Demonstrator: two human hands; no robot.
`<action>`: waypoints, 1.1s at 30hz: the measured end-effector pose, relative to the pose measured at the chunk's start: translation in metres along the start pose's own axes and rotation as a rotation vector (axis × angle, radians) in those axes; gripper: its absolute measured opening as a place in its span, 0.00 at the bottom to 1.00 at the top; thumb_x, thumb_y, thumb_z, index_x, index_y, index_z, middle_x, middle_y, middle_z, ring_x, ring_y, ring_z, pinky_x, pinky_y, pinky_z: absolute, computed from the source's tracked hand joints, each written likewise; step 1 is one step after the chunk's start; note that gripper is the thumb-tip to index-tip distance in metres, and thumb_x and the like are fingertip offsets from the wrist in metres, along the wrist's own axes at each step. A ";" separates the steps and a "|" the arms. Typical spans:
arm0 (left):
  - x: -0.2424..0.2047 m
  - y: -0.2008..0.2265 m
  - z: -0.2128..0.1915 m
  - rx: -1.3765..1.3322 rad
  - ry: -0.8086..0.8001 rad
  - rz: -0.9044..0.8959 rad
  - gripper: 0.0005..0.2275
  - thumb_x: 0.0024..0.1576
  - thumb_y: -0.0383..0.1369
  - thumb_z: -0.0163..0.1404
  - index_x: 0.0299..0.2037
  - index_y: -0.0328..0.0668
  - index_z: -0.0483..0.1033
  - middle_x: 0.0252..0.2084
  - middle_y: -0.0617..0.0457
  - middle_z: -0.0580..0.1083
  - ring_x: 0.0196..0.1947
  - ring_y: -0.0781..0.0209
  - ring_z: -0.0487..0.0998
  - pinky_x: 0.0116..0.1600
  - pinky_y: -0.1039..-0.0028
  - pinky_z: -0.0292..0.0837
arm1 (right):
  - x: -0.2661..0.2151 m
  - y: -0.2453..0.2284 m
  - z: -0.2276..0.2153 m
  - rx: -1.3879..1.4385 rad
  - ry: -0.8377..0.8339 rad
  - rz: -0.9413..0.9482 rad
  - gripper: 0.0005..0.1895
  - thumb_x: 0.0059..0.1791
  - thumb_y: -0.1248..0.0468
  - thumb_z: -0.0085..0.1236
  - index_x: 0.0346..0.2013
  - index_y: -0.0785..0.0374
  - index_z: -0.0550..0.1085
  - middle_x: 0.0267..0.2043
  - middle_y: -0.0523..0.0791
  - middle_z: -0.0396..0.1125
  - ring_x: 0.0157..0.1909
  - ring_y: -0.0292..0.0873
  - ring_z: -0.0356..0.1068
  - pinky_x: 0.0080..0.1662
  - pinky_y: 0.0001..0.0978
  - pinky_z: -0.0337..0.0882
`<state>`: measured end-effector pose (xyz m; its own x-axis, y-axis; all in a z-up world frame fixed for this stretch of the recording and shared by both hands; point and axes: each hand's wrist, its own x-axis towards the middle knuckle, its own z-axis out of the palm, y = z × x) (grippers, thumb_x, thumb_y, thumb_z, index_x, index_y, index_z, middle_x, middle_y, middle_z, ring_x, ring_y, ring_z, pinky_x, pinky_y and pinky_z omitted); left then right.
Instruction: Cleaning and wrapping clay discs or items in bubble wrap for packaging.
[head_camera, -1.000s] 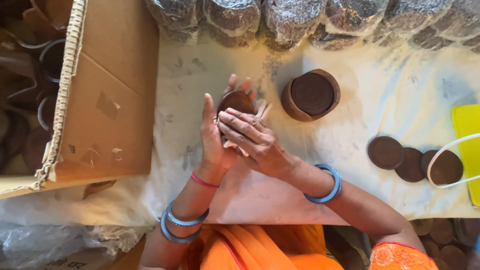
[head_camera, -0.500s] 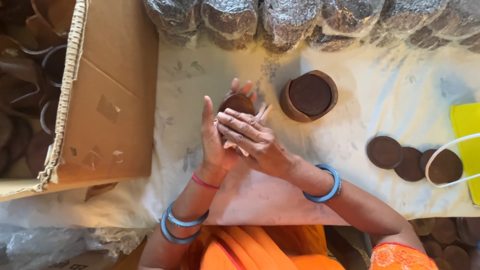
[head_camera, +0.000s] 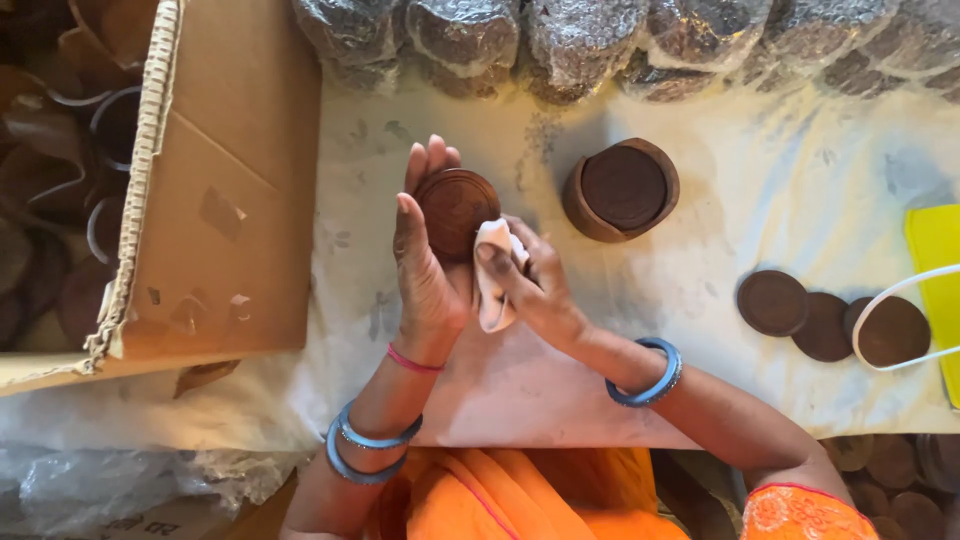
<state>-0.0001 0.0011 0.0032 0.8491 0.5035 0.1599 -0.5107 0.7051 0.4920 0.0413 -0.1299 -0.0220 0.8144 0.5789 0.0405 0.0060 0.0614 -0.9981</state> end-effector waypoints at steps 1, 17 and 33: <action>-0.001 0.001 0.001 0.002 0.001 0.002 0.28 0.69 0.45 0.46 0.75 0.40 0.57 0.75 0.51 0.62 0.76 0.57 0.60 0.79 0.60 0.57 | 0.000 0.003 -0.002 0.002 -0.003 0.000 0.19 0.56 0.65 0.53 0.62 0.68 0.69 0.43 0.46 0.70 0.43 0.36 0.70 0.44 0.30 0.73; -0.008 -0.016 -0.017 0.447 0.141 -0.167 0.09 0.65 0.26 0.50 0.51 0.30 0.76 0.46 0.51 0.79 0.43 0.64 0.81 0.52 0.67 0.83 | 0.015 -0.021 -0.023 0.123 0.207 -0.138 0.21 0.57 0.61 0.57 0.61 0.69 0.68 0.43 0.39 0.69 0.42 0.28 0.67 0.42 0.21 0.70; 0.001 0.015 -0.008 0.644 0.067 -0.050 0.10 0.68 0.29 0.51 0.56 0.31 0.78 0.42 0.54 0.79 0.34 0.72 0.75 0.36 0.79 0.71 | 0.023 -0.077 -0.128 -0.542 0.285 -0.188 0.13 0.51 0.64 0.66 0.45 0.71 0.76 0.33 0.45 0.75 0.33 0.32 0.71 0.33 0.30 0.70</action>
<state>-0.0084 0.0162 0.0035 0.8489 0.5225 0.0803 -0.2701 0.2980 0.9155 0.1338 -0.2253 0.0496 0.8930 0.3545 0.2774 0.3952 -0.3225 -0.8601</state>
